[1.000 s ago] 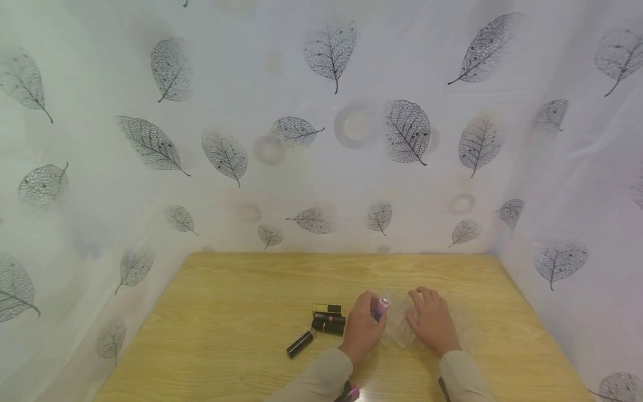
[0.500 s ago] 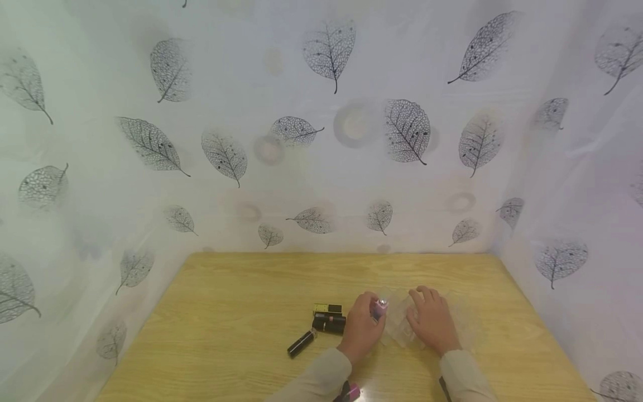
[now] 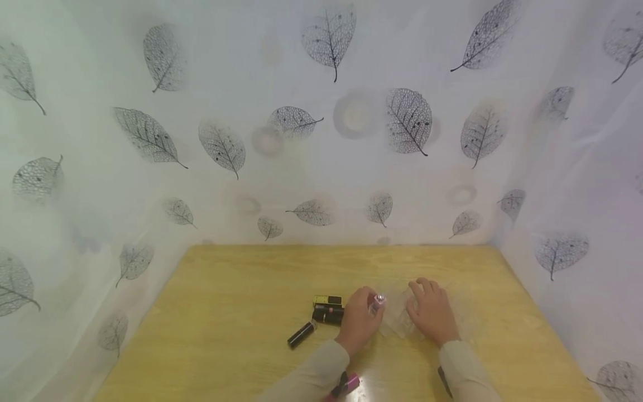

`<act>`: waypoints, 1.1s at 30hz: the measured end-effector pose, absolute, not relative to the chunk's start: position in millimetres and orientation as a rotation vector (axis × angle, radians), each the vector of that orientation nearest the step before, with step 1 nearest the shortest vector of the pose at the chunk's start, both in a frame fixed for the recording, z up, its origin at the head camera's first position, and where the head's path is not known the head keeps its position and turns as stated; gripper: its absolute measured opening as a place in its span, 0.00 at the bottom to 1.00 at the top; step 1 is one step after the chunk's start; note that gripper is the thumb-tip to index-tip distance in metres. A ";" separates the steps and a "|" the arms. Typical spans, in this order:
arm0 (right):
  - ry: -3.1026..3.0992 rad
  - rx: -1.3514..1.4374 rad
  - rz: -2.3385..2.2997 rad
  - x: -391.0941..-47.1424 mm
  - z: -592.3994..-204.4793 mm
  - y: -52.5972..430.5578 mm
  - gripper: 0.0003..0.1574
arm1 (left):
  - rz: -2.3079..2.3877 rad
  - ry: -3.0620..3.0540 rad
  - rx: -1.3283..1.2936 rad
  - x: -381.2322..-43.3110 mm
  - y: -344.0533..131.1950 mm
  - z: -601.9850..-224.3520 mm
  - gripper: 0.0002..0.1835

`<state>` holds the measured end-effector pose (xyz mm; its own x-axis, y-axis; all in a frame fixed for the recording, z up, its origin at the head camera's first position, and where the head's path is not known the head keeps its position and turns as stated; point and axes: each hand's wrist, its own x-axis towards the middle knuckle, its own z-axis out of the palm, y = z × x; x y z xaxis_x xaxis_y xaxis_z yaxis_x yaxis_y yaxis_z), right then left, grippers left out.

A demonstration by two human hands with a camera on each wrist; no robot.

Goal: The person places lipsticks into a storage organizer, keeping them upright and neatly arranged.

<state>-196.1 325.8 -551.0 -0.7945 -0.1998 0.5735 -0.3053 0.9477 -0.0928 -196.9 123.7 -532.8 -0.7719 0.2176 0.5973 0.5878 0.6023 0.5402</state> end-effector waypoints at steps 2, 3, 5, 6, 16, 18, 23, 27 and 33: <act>-2.513 0.359 0.243 -196.2 -550.1 325.9 0.24 | -1.030 -2.367 -0.620 -196.3 123.6 -530.7 0.13; -2.514 0.359 0.242 -196.5 -550.1 326.3 0.25 | -1.028 -2.373 -0.616 -196.1 123.4 -529.8 0.13; -2.512 0.361 0.245 -197.4 -549.0 326.2 0.25 | -1.021 -2.374 -0.612 -196.4 123.0 -529.4 0.13; -2.513 0.360 0.245 -197.9 -548.7 326.3 0.24 | -1.016 -2.379 -0.609 -196.8 122.9 -529.3 0.12; -2.528 0.352 0.251 -197.1 -546.9 325.8 0.24 | -1.033 -2.447 -0.576 -198.3 123.1 -530.7 0.12; -2.535 0.351 0.251 -196.5 -548.2 326.0 0.24 | -1.035 -2.468 -0.565 -196.9 122.7 -530.0 0.12; -2.544 0.351 0.252 -196.6 -549.3 326.5 0.24 | -0.997 -2.505 -0.531 -194.8 122.7 -526.5 0.11; -2.544 0.345 0.270 -196.6 -547.7 325.5 0.24 | -0.939 -2.523 -0.508 -193.1 122.6 -522.4 0.11; -2.546 0.343 0.270 -196.0 -545.4 324.4 0.24 | -0.881 -2.573 -0.487 -192.3 122.7 -519.8 0.10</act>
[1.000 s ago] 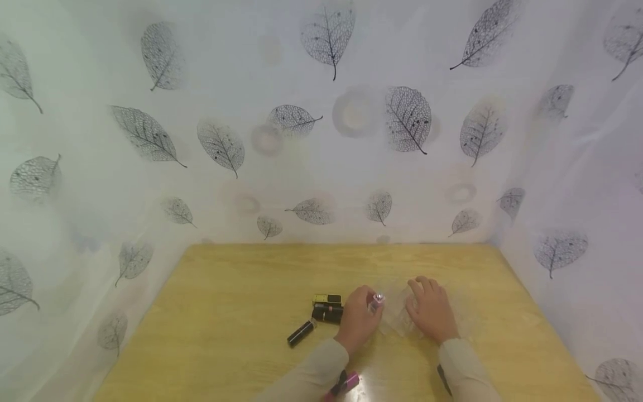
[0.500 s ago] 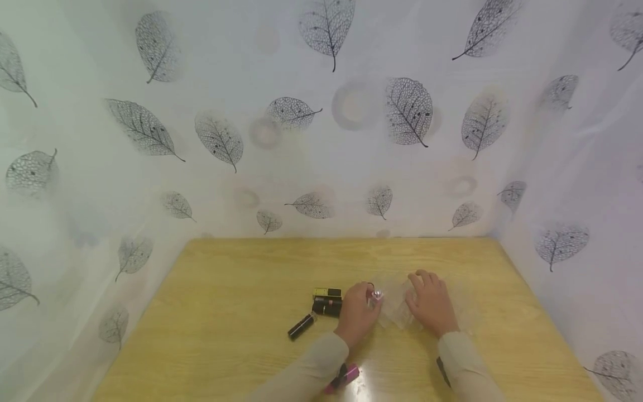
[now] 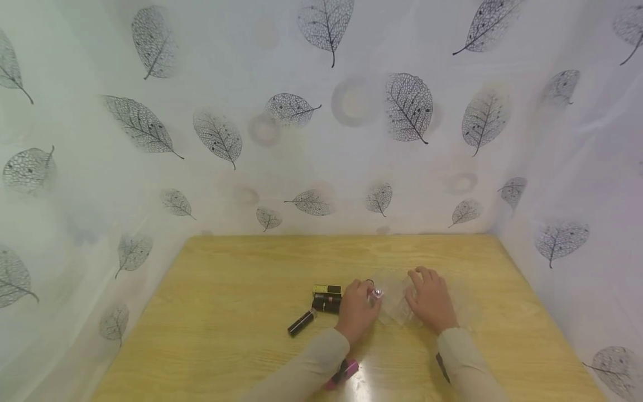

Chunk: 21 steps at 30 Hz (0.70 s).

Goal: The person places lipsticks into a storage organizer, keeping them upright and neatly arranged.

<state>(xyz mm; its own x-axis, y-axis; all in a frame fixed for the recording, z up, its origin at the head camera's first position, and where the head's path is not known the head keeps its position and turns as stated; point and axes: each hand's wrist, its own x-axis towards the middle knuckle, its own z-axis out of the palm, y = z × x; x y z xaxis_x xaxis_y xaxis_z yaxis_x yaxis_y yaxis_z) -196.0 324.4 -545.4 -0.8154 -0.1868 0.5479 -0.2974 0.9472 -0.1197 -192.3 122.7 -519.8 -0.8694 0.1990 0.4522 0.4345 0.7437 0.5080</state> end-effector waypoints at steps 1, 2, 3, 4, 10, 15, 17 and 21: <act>-2.546 0.344 0.270 -196.0 -544.9 324.4 0.24 | -0.875 -2.579 -0.484 -192.4 122.8 -519.6 0.09; -2.546 0.345 0.270 -196.0 -544.4 324.3 0.23 | -0.868 -2.584 -0.482 -192.6 122.8 -519.4 0.09; -2.547 0.344 0.272 -196.1 -544.1 324.5 0.23 | -0.859 -2.589 -0.479 -192.9 123.0 -519.6 0.09; -2.547 0.344 0.271 -196.3 -543.8 324.6 0.23 | -0.849 -2.593 -0.476 -193.3 123.2 -519.9 0.09; -2.548 0.344 0.263 -199.1 -543.8 326.1 0.23 | -0.781 -2.586 -0.474 -195.7 123.0 -520.5 0.09; -2.541 0.344 0.256 -200.0 -545.1 326.7 0.23 | -0.754 -2.615 -0.463 -195.2 121.8 -518.3 0.10; -2.541 0.344 0.254 -199.3 -545.3 326.5 0.23 | -0.751 -2.644 -0.457 -194.6 121.6 -517.9 0.10; -2.536 0.348 0.259 -197.8 -545.6 325.8 0.23 | -0.723 -2.678 -0.453 -194.3 121.6 -518.9 0.10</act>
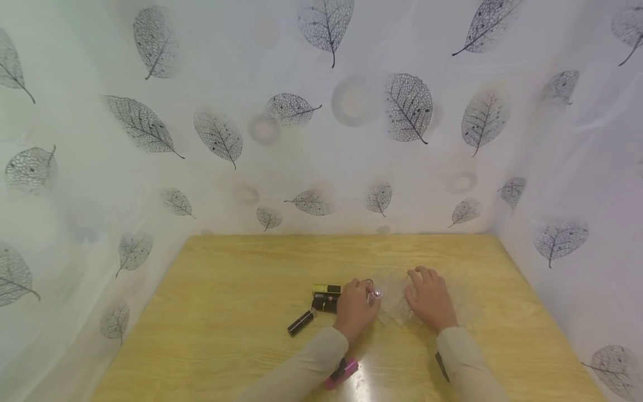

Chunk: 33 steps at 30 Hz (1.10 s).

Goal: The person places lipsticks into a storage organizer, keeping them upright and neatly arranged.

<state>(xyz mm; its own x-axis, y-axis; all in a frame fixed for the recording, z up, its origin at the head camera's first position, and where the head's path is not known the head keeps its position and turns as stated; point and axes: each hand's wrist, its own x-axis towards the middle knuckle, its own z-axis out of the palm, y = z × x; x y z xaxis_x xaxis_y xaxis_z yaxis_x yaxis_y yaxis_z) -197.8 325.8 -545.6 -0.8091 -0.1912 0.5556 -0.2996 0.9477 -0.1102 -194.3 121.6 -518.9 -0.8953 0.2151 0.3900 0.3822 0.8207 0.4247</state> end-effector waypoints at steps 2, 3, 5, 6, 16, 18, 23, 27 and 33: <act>-2.534 0.349 0.262 -197.9 -545.7 325.9 0.23 | -0.706 -2.682 -0.454 -194.9 121.6 -519.8 0.11; -2.534 0.350 0.263 -198.3 -546.0 326.1 0.23 | -0.698 -2.681 -0.453 -195.4 121.6 -520.2 0.11; -2.537 0.351 0.259 -199.3 -546.5 327.0 0.23 | -0.677 -2.682 -0.448 -196.4 121.1 -520.3 0.12; -2.541 0.352 0.260 -199.7 -546.4 327.2 0.23 | -0.666 -2.683 -0.444 -196.9 120.9 -520.3 0.12; -2.558 0.342 0.263 -201.2 -544.9 327.6 0.23 | -0.663 -2.779 -0.470 -193.8 111.2 -509.3 0.17; -2.567 0.337 0.270 -200.5 -545.2 327.3 0.23 | -0.632 -2.791 -0.498 -192.2 107.8 -507.3 0.17; -2.595 0.329 0.291 -198.9 -545.2 326.0 0.23 | -0.535 -2.843 -0.592 -186.7 97.3 -504.6 0.17; -2.602 0.324 0.295 -198.6 -544.8 325.6 0.23 | -0.505 -2.933 -0.659 -179.3 88.6 -506.5 0.22; -2.613 0.318 0.280 -197.2 -545.6 326.0 0.23 | -0.532 -3.063 -0.687 -165.1 74.8 -506.4 0.24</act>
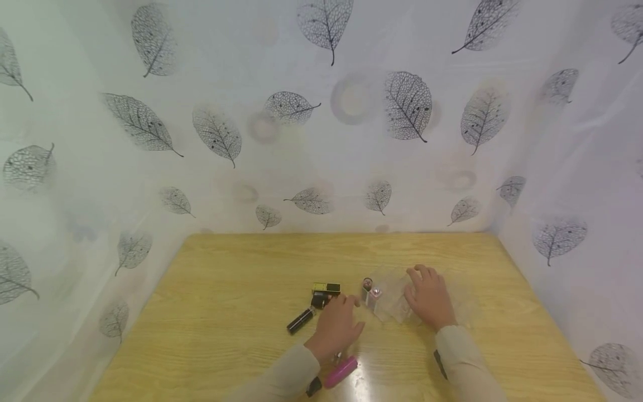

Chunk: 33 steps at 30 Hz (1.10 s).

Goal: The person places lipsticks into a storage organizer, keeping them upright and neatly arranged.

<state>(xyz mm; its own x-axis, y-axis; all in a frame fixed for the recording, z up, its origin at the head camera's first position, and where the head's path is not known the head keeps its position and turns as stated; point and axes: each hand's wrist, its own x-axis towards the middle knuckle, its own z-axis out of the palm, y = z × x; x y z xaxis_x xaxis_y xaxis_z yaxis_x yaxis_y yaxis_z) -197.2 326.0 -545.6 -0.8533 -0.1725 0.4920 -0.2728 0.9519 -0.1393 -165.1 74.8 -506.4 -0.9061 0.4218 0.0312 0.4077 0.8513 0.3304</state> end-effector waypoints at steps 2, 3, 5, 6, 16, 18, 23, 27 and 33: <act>-2.615 0.317 0.273 -197.1 -545.7 325.5 0.23 | 0.554 2.955 0.659 -161.4 69.7 -505.8 0.22; -2.614 0.318 0.269 -197.0 -545.6 325.3 0.23 | 0.562 2.950 0.657 -159.7 67.2 -505.5 0.22; -2.614 0.318 0.269 -196.6 -545.8 325.0 0.23 | 0.584 2.936 0.659 -156.8 62.7 -506.8 0.22; -2.615 0.319 0.270 -196.4 -545.9 324.9 0.23 | 0.582 2.937 0.665 -155.6 60.6 -507.9 0.22; -2.617 0.317 0.266 -196.6 -547.7 326.2 0.23 | 0.624 2.887 0.581 -147.6 52.7 -524.8 0.27; -2.613 0.319 0.270 -196.9 -547.7 326.1 0.23 | 0.632 2.879 0.551 -146.8 52.9 -527.6 0.28; -2.609 0.321 0.266 -196.7 -547.2 326.0 0.23 | 0.636 2.873 0.513 -144.5 52.5 -531.5 0.31; -2.605 0.328 0.262 -197.0 -545.6 325.9 0.23 | 0.628 2.871 0.484 -142.9 52.1 -531.7 0.31; -2.613 0.319 0.248 -196.0 -545.3 325.5 0.23 | 0.593 2.869 0.482 -140.8 52.1 -531.3 0.29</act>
<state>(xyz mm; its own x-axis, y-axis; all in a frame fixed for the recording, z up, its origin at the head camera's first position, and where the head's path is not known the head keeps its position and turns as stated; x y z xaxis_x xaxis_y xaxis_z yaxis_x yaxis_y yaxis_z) -196.0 325.5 -545.3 -0.8513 -0.1794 0.4930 -0.2691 0.9560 -0.1166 -140.8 52.1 -531.3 -0.9328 0.3458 -0.1014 0.2773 0.8686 0.4107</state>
